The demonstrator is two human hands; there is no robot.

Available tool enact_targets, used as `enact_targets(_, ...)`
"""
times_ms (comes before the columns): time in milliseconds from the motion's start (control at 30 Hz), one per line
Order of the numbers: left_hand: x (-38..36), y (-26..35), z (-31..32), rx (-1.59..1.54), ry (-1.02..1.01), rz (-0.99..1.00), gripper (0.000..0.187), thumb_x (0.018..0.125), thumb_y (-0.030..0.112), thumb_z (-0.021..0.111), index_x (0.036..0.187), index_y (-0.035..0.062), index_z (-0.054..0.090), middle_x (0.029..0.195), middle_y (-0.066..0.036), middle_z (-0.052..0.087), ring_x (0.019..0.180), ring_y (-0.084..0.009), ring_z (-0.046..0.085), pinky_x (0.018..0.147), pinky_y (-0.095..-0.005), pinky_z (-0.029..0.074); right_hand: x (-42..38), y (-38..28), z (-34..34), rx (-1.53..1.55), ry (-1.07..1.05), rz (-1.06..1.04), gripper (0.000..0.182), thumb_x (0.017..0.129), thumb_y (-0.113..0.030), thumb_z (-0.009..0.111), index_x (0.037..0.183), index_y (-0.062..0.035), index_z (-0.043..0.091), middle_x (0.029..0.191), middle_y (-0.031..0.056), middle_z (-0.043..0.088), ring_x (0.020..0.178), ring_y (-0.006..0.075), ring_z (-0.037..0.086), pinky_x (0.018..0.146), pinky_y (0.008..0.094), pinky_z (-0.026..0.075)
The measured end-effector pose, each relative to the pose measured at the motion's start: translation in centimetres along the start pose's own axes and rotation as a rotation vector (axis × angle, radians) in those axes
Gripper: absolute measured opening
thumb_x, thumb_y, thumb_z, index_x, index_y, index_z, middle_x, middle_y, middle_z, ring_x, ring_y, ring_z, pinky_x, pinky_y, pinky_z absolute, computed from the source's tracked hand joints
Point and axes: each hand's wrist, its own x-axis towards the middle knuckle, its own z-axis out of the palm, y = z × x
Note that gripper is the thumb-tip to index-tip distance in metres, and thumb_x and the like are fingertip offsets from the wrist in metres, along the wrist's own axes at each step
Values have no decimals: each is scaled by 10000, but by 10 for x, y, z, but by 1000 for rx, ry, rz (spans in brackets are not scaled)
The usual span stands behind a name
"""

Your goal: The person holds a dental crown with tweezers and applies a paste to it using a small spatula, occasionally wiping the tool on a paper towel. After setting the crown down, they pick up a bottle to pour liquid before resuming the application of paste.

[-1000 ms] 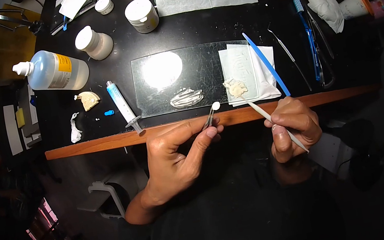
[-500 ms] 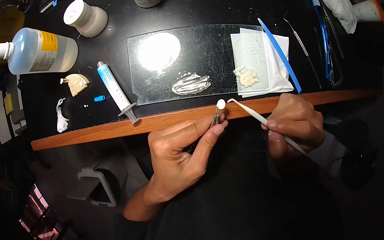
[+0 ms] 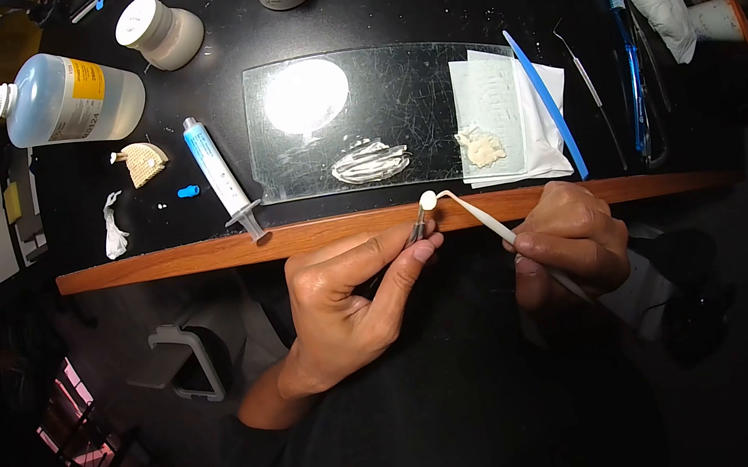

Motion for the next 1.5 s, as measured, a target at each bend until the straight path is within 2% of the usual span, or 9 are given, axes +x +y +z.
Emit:
enact_targets(167, 0, 0, 1, 5, 8, 1, 184, 993, -15, 714, 1149, -89, 776, 965, -184, 816, 865, -224, 805, 807, -306, 651, 1, -1, 0, 2, -1, 9, 216, 849, 22, 778, 1052, -18, 715, 851, 60, 699, 677, 141, 726, 508, 251, 531)
enact_targets(367, 1, 0, 2, 110, 41, 87, 178, 952, -42, 749, 1121, -86, 787, 933, -182, 814, 823, -199, 799, 743, -267, 624, 9, -3, -12, 17, -34, 117, 249, 955, -69, 799, 1150, -18, 653, 913, 93, 727, 751, 168, 751, 611, 279, 581)
enact_targets(467, 0, -6, 5, 170, 93, 150, 207, 897, -54, 807, 1103, -63, 800, 908, -178, 810, 782, -177, 794, 672, -242, 596, 0, 1, -10, 69, 33, 173, 262, 984, -138, 786, 1156, -20, 629, 948, 112, 734, 784, 172, 755, 653, 284, 592)
enact_targets(500, 0, -7, 5, 189, 100, 169, 207, 894, -52, 811, 1101, -60, 802, 892, -172, 808, 764, -170, 789, 658, -240, 587, -1, -5, -4, 107, 121, 257, 250, 996, -189, 773, 1107, -16, 631, 918, 114, 738, 762, 176, 754, 649, 283, 595)
enact_targets(633, 2, -5, 4, 227, 93, 191, 214, 892, -51, 815, 1107, -53, 805, 829, -142, 794, 693, -141, 758, 612, -229, 553, 3, -9, 18, 143, 288, 300, 300, 1007, -264, 762, 1083, -1, 639, 828, 101, 733, 703, 179, 749, 609, 269, 594)
enact_targets(767, 2, -5, 3, 230, 91, 182, 217, 898, -46, 814, 1115, -48, 806, 786, -126, 778, 656, -121, 734, 583, -220, 527, 3, -6, 19, 61, 215, 198, 270, 988, -253, 785, 1049, -24, 656, 826, 101, 726, 691, 183, 750, 553, 264, 582)
enact_targets(1500, 2, -7, 4, 227, 103, 176, 228, 895, -51, 813, 1123, -42, 807, 766, -119, 768, 643, -111, 718, 577, -222, 514, 2, -5, 20, 29, 187, 183, 202, 949, -214, 833, 1010, -66, 709, 802, 63, 726, 642, 158, 737, 517, 264, 566)
